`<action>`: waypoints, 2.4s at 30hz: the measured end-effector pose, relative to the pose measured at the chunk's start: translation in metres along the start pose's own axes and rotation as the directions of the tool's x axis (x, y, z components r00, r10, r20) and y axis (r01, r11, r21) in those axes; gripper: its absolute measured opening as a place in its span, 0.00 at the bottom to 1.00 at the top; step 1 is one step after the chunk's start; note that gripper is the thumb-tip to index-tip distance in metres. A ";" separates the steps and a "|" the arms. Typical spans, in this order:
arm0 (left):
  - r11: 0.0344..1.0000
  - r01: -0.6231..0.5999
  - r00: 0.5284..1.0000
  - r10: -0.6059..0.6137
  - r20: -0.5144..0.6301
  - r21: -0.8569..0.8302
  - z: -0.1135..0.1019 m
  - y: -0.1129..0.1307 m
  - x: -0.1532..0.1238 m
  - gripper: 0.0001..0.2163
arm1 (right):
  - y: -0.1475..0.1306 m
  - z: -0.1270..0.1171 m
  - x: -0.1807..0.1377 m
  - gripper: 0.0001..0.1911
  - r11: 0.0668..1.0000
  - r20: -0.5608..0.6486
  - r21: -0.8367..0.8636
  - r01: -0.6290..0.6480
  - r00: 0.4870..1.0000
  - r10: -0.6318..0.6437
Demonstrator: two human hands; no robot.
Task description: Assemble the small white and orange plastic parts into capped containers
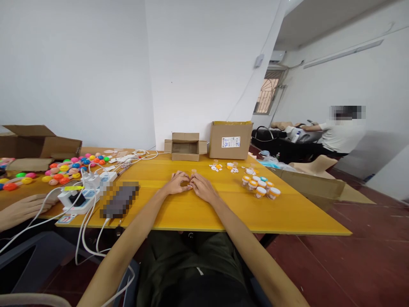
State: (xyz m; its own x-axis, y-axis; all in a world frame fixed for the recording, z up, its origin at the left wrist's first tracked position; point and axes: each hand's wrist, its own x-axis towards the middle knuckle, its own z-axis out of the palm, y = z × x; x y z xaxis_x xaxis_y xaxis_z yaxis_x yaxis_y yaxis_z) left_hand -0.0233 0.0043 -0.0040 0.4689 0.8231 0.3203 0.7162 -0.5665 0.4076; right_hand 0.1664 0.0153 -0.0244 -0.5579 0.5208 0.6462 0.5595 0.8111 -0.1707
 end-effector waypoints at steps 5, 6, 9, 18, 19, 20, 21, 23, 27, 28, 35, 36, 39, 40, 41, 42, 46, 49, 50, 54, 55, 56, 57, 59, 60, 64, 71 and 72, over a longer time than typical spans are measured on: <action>1.000 0.007 1.000 -0.007 -0.002 0.011 0.000 0.000 0.000 0.13 | -0.001 -0.001 0.000 0.07 1.000 0.004 0.013 -0.007 1.000 0.007; 1.000 0.006 1.000 -0.006 -0.001 0.015 0.000 0.000 0.000 0.13 | -0.001 -0.001 0.000 0.07 1.000 0.008 0.014 -0.008 1.000 0.007; 1.000 0.002 1.000 -0.001 -0.004 0.024 -0.001 0.000 -0.001 0.13 | -0.002 -0.003 0.001 0.07 1.000 0.017 0.017 -0.010 1.000 0.009; 1.000 0.004 1.000 -0.004 -0.005 0.029 -0.002 0.002 -0.001 0.11 | -0.001 -0.002 0.001 0.07 1.000 0.014 0.016 -0.009 1.000 0.009; 1.000 0.006 1.000 -0.006 -0.003 0.027 -0.002 0.003 -0.001 0.12 | -0.001 -0.001 0.001 0.07 1.000 0.012 0.017 -0.007 1.000 0.007; 1.000 0.007 1.000 -0.007 -0.002 0.025 -0.002 0.002 -0.001 0.12 | -0.001 -0.001 0.000 0.07 1.000 0.011 0.017 -0.005 1.000 0.005; 1.000 0.009 1.000 -0.009 0.000 0.023 -0.002 0.002 -0.001 0.12 | 0.000 -0.001 0.000 0.07 1.000 0.011 0.015 -0.003 1.000 0.003; 1.000 0.009 1.000 -0.010 0.002 0.020 -0.002 0.002 -0.001 0.12 | 0.000 -0.001 0.000 0.06 1.000 0.010 0.012 0.000 1.000 0.000; 1.000 0.006 1.000 -0.006 0.006 0.019 -0.001 -0.001 0.000 0.13 | 0.001 0.000 0.000 0.06 1.000 0.004 0.023 -0.004 1.000 0.004; 1.000 0.005 1.000 -0.006 0.005 0.019 0.000 -0.001 0.000 0.13 | 0.001 0.000 0.000 0.06 1.000 0.000 0.026 -0.009 1.000 0.009; 1.000 0.001 1.000 -0.001 0.002 0.025 -0.002 0.001 0.000 0.13 | -0.002 -0.004 0.000 0.06 0.998 -0.022 0.041 -0.053 0.998 0.053; 1.000 0.000 1.000 0.000 0.004 0.025 -0.002 0.002 0.000 0.13 | -0.002 -0.004 0.000 0.06 0.998 -0.022 0.041 -0.055 0.998 0.056; 1.000 -0.001 1.000 0.001 0.007 0.024 -0.003 0.002 0.000 0.13 | -0.002 -0.002 0.000 0.06 0.998 -0.017 0.038 -0.050 0.999 0.050; 1.000 0.000 1.000 0.000 0.008 0.024 -0.003 0.001 0.000 0.13 | -0.001 -0.001 0.000 0.06 0.998 -0.013 0.036 -0.048 0.999 0.048; 1.000 0.001 1.000 -0.001 0.010 0.024 -0.002 0.001 0.000 0.13 | -0.001 0.000 -0.001 0.06 0.998 -0.008 0.034 -0.046 0.999 0.046; 1.000 0.003 1.000 -0.003 0.012 0.025 -0.002 0.001 0.000 0.13 | 0.000 0.001 -0.001 0.06 0.998 -0.003 0.033 -0.044 0.999 0.044; 1.000 0.004 1.000 -0.004 0.005 0.027 -0.001 0.000 0.000 0.13 | 0.000 0.002 0.000 0.06 0.999 0.012 0.037 -0.036 0.999 0.035; 1.000 0.001 1.000 -0.001 0.002 0.028 -0.001 0.000 0.000 0.12 | -0.001 0.000 0.000 0.05 0.998 0.025 0.043 -0.042 0.999 0.041; 1.000 0.001 1.000 -0.001 0.003 0.028 -0.002 0.000 0.000 0.12 | -0.001 0.000 0.000 0.05 0.998 0.029 0.045 -0.044 0.999 0.042; 1.000 0.007 1.000 -0.007 0.008 0.029 -0.003 0.001 0.000 0.12 | -0.001 0.000 0.001 0.05 0.997 0.033 0.059 -0.050 0.998 0.048; 1.000 0.008 1.000 -0.008 0.009 0.028 -0.003 0.001 0.000 0.12 | -0.002 0.000 0.001 0.05 0.996 0.032 0.064 -0.054 0.998 0.052; 1.000 0.010 1.000 -0.010 0.010 0.026 -0.003 0.001 0.000 0.12 | -0.002 -0.001 0.001 0.05 0.996 0.031 0.071 -0.057 0.998 0.055; 1.000 0.011 1.000 -0.011 0.010 0.025 -0.003 0.001 0.000 0.12 | -0.002 -0.001 0.001 0.05 0.995 0.031 0.077 -0.061 0.998 0.058; 1.000 0.013 1.000 -0.013 0.008 0.021 -0.003 0.001 0.000 0.12 | -0.003 -0.002 0.001 0.06 0.994 0.037 0.085 -0.067 0.997 0.064; 1.000 0.013 1.000 -0.013 0.007 0.019 -0.003 0.001 0.000 0.13 | -0.003 -0.002 0.002 0.06 0.994 0.041 0.088 -0.071 0.997 0.068; 1.000 0.022 1.000 -0.022 -0.016 -0.001 -0.007 0.001 0.000 0.13 | -0.005 -0.004 0.003 0.07 0.989 0.060 0.103 -0.102 0.994 0.096; 0.992 0.115 0.980 -0.122 -0.156 -0.051 -0.020 -0.004 0.001 0.10 | -0.003 -0.002 0.003 0.06 0.980 0.061 0.150 -0.133 0.990 0.125; 0.990 0.129 0.974 -0.137 -0.181 -0.054 -0.022 -0.006 0.001 0.10 | -0.002 -0.002 0.003 0.06 0.978 0.060 0.159 -0.137 0.990 0.128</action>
State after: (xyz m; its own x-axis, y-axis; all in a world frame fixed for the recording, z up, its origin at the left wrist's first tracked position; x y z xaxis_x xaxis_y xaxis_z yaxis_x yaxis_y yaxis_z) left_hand -0.0378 0.0078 0.0125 0.2649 0.8722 0.4113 0.7415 -0.4569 0.4913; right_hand 0.1645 0.0147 -0.0207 -0.5174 0.6358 0.5728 0.5255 0.7643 -0.3737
